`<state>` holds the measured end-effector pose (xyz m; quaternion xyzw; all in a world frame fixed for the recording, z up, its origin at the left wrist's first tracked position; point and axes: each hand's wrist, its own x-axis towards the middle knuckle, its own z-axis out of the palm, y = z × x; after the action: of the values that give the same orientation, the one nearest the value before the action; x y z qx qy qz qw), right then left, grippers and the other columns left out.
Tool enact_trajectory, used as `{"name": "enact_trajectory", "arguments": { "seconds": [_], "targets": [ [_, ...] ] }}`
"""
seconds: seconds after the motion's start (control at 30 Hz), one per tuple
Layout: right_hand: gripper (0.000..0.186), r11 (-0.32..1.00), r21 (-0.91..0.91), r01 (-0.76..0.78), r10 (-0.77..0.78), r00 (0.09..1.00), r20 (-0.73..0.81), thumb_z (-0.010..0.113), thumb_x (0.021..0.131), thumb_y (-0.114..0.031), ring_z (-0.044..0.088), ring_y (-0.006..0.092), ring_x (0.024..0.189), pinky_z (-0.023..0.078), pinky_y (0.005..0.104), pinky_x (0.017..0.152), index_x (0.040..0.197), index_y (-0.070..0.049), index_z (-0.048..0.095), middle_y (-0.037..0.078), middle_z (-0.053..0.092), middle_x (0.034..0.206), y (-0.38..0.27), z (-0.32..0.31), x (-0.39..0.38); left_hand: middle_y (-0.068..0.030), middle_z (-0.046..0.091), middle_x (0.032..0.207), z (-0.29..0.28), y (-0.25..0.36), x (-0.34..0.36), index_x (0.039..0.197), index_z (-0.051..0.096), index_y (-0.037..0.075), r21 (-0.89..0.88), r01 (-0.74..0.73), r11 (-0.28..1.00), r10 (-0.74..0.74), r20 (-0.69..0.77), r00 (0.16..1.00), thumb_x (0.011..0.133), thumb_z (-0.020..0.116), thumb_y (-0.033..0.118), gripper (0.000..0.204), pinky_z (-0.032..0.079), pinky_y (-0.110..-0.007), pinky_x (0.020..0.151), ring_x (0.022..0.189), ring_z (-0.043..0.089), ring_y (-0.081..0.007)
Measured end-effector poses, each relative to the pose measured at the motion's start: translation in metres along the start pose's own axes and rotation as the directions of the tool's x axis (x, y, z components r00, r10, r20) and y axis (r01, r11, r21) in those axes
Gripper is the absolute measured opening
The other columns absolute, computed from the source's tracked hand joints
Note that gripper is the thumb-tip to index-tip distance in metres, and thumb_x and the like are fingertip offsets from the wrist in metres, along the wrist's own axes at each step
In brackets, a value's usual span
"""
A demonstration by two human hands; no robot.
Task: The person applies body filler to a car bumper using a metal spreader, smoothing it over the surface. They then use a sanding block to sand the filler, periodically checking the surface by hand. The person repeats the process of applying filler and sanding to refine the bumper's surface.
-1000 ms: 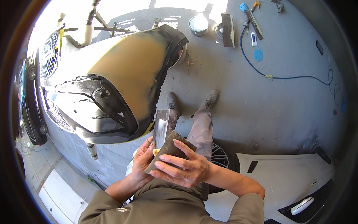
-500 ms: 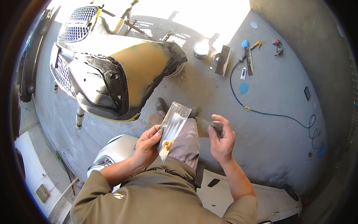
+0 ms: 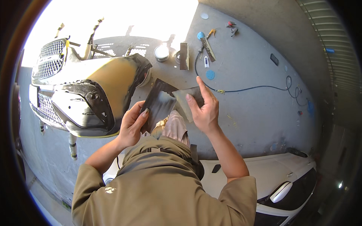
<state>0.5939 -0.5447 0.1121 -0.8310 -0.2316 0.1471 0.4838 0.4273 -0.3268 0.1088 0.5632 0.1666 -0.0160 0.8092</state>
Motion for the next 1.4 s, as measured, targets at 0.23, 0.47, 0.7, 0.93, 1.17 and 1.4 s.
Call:
{"name": "enact_trajectory", "arguments": {
  "seconds": [0.23,0.47,0.7,0.93,1.17,1.4],
  "targets": [
    [0.062,0.977,0.008,0.215,-0.215,0.976,0.036,0.078,0.092,-0.013,0.070,0.0391,0.092,0.056,0.0435,0.085,0.147,0.004,0.057,0.022,0.071,0.105,-0.016,0.065,-0.031,-0.0045,0.054,0.074,0.000,0.003,0.015,0.137,0.057,-0.003,0.265,-0.062,0.962,0.112,-0.177,0.978,0.115,0.048,0.018,0.032,0.039,-0.031,0.061,0.067,0.044,-0.0105],
    [0.053,0.820,-0.134,0.557,-0.546,0.831,0.108,0.081,0.084,-0.001,0.067,0.0316,0.079,0.056,0.0405,0.073,0.134,-0.001,0.067,0.014,0.070,0.096,0.007,0.048,-0.015,0.0064,0.051,0.077,-0.010,0.009,0.029,0.142,0.054,0.000,0.232,-0.234,0.944,0.312,-0.395,0.864,0.117,0.047,0.020,0.033,0.030,-0.021,0.055,0.063,0.036,0.0000],
    [0.033,0.784,0.105,0.611,-0.610,0.791,-0.043,0.080,0.086,0.004,0.070,0.0279,0.092,0.061,0.0439,0.089,0.115,-0.009,0.078,0.010,0.071,0.102,0.019,-0.025,0.000,0.0055,0.059,0.087,0.067,-0.011,0.026,0.139,0.057,0.002,-0.009,-0.025,1.000,0.018,-0.475,0.880,0.116,0.046,0.023,0.033,0.042,-0.019,0.058,0.068,0.051,-0.0005],
    [0.043,0.596,0.252,0.763,-0.793,0.609,0.030,0.085,0.084,-0.011,0.064,0.0238,0.116,0.050,0.0559,0.116,0.127,-0.015,0.080,0.005,0.066,0.122,0.051,-0.056,-0.021,-0.0104,0.069,0.123,0.163,-0.030,0.019,0.144,0.051,-0.001,-0.539,-0.144,0.830,-0.112,-0.415,0.903,0.115,0.045,0.018,0.035,0.056,-0.031,0.093,0.109,0.068,-0.0135],
    [0.019,0.926,0.107,0.362,-0.375,0.842,0.387,0.071,0.095,-0.004,0.070,0.0227,0.094,0.057,0.0373,0.088,0.114,-0.004,0.074,0.008,0.073,0.104,0.115,-0.140,0.026,-0.0031,0.070,0.111,0.182,-0.005,0.007,0.143,0.055,-0.004,-0.073,-0.129,0.989,0.089,-0.400,0.912,0.113,0.050,0.016,0.036,0.049,-0.023,0.073,0.085,0.062,-0.0058],
    [0.031,0.920,0.384,-0.071,-0.095,0.913,0.397,0.081,0.098,-0.026,0.064,0.0082,0.078,0.053,0.0298,0.072,0.103,-0.002,0.062,0.006,0.074,0.087,0.073,-0.173,0.037,-0.0102,0.074,0.093,0.198,0.013,0.022,0.125,0.067,-0.007,0.412,-0.099,0.906,0.127,-0.042,0.991,0.098,0.059,0.012,0.034,0.051,-0.027,0.081,0.081,0.065,-0.0135]
  ]
}}
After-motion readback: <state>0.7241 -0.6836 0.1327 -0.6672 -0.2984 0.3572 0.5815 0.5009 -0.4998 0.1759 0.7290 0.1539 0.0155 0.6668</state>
